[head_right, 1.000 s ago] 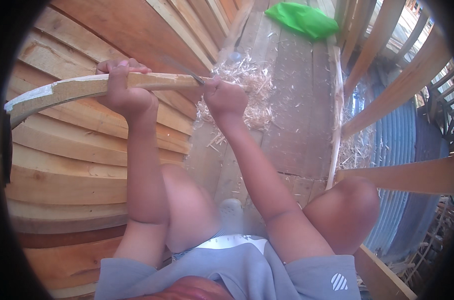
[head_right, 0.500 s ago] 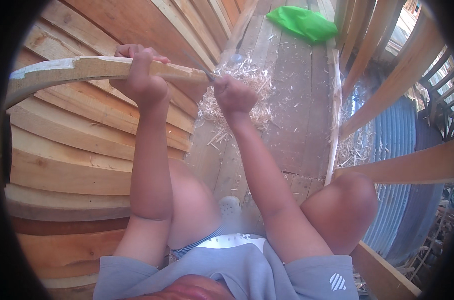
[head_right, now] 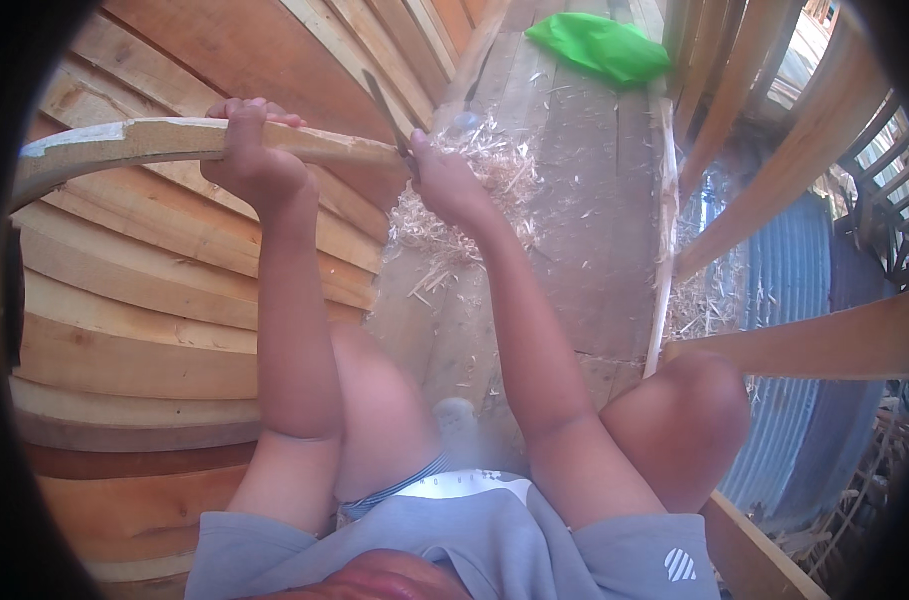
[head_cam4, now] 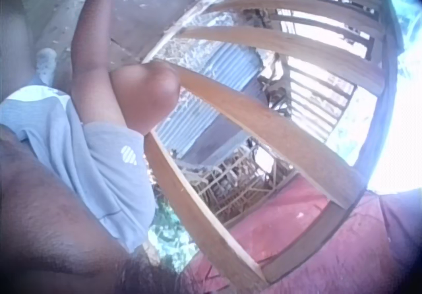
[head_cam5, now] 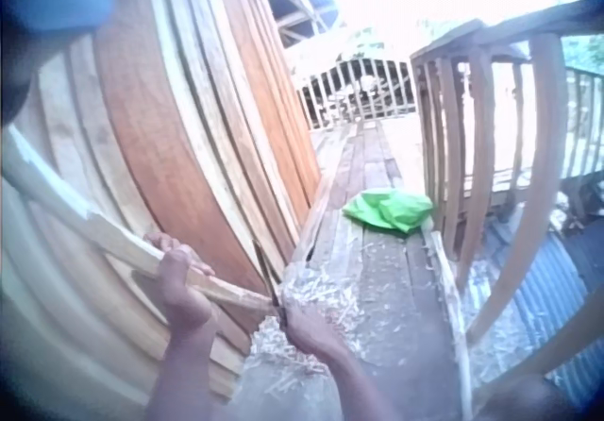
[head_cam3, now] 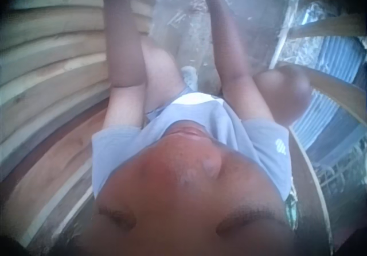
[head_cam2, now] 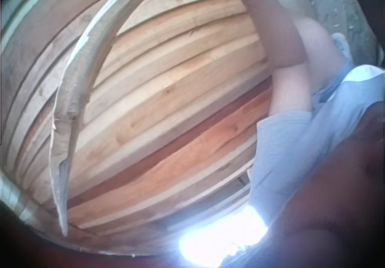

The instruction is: The person sits on a wooden floor and uses a knife to carve a long, curved piece of wood. They repeatedly scrape the surface to remove shavings, rotating the wood to work different sections.

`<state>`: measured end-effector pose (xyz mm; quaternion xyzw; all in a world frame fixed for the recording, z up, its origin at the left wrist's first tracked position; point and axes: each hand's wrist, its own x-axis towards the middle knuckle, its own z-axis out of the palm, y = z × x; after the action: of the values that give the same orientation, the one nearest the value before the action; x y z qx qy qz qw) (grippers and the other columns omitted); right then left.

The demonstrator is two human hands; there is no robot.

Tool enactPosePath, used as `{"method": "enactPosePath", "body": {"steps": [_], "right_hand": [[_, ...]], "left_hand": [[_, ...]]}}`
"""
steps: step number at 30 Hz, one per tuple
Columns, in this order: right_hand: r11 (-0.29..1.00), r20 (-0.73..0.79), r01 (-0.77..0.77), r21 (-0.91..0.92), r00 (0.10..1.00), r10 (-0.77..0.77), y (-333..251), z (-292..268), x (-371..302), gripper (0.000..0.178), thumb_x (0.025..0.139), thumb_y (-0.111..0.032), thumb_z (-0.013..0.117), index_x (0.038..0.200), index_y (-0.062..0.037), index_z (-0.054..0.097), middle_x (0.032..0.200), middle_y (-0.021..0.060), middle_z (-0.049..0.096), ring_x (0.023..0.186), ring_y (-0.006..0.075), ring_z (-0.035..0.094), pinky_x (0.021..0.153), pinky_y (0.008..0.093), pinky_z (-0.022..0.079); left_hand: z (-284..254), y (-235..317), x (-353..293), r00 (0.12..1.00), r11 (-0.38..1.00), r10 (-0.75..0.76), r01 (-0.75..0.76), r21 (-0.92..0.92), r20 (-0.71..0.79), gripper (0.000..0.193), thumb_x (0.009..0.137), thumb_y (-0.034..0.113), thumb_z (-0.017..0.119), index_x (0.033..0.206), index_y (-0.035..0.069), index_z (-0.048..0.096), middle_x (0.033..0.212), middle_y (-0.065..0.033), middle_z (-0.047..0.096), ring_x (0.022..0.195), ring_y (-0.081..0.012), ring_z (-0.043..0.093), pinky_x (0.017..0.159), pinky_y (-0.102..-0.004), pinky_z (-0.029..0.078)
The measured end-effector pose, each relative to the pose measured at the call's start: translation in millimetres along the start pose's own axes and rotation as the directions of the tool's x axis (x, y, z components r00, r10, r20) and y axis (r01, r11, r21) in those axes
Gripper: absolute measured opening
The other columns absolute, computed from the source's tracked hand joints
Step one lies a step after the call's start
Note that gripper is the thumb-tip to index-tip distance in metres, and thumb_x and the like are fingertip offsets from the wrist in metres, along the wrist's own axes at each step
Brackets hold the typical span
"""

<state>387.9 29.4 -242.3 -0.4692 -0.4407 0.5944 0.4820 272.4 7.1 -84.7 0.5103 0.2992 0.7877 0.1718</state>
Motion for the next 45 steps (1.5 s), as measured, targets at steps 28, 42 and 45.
{"method": "enactPosePath", "body": {"steps": [28,42,45], "right_hand": [[0.893,-0.121,-0.378,-0.244,0.926,0.358,125,11,48,0.045,0.098,-0.038,0.025,0.097,-0.0011,0.051,0.082,0.0211,0.052,0.083,0.0342,0.045,0.073,0.0442,0.033],[0.863,-0.327,-0.114,-0.492,0.943,-0.062,96,32,30,0.056,0.103,-0.039,0.029,0.086,0.0023,0.064,0.080,0.0267,0.065,0.083,0.0444,0.063,0.077,0.0510,0.046],[0.836,-0.308,0.079,-0.542,0.908,-0.285,87,52,29,0.061,0.104,-0.039,0.025,0.078,0.0023,0.061,0.078,0.0301,0.063,0.080,0.0489,0.060,0.074,0.0555,0.045]], "left_hand": [[-54,-36,49,0.983,0.980,-0.171,0.162,-0.118,-0.070,0.014,0.073,0.016,0.054,0.079,0.010,0.044,0.066,-0.0014,0.041,0.059,-0.0142,0.041,0.058,-0.0272,0.038],[-102,-44,58,0.738,0.814,0.018,0.381,-0.439,0.674,0.026,0.072,0.013,0.060,0.088,0.011,0.041,0.068,-0.0008,0.047,0.061,-0.0124,0.047,0.062,-0.0263,0.042],[-100,-45,59,0.768,0.804,-0.013,0.389,-0.449,0.641,0.026,0.070,0.012,0.060,0.088,0.011,0.041,0.067,-0.0009,0.047,0.061,-0.0123,0.047,0.062,-0.0260,0.042]]}}
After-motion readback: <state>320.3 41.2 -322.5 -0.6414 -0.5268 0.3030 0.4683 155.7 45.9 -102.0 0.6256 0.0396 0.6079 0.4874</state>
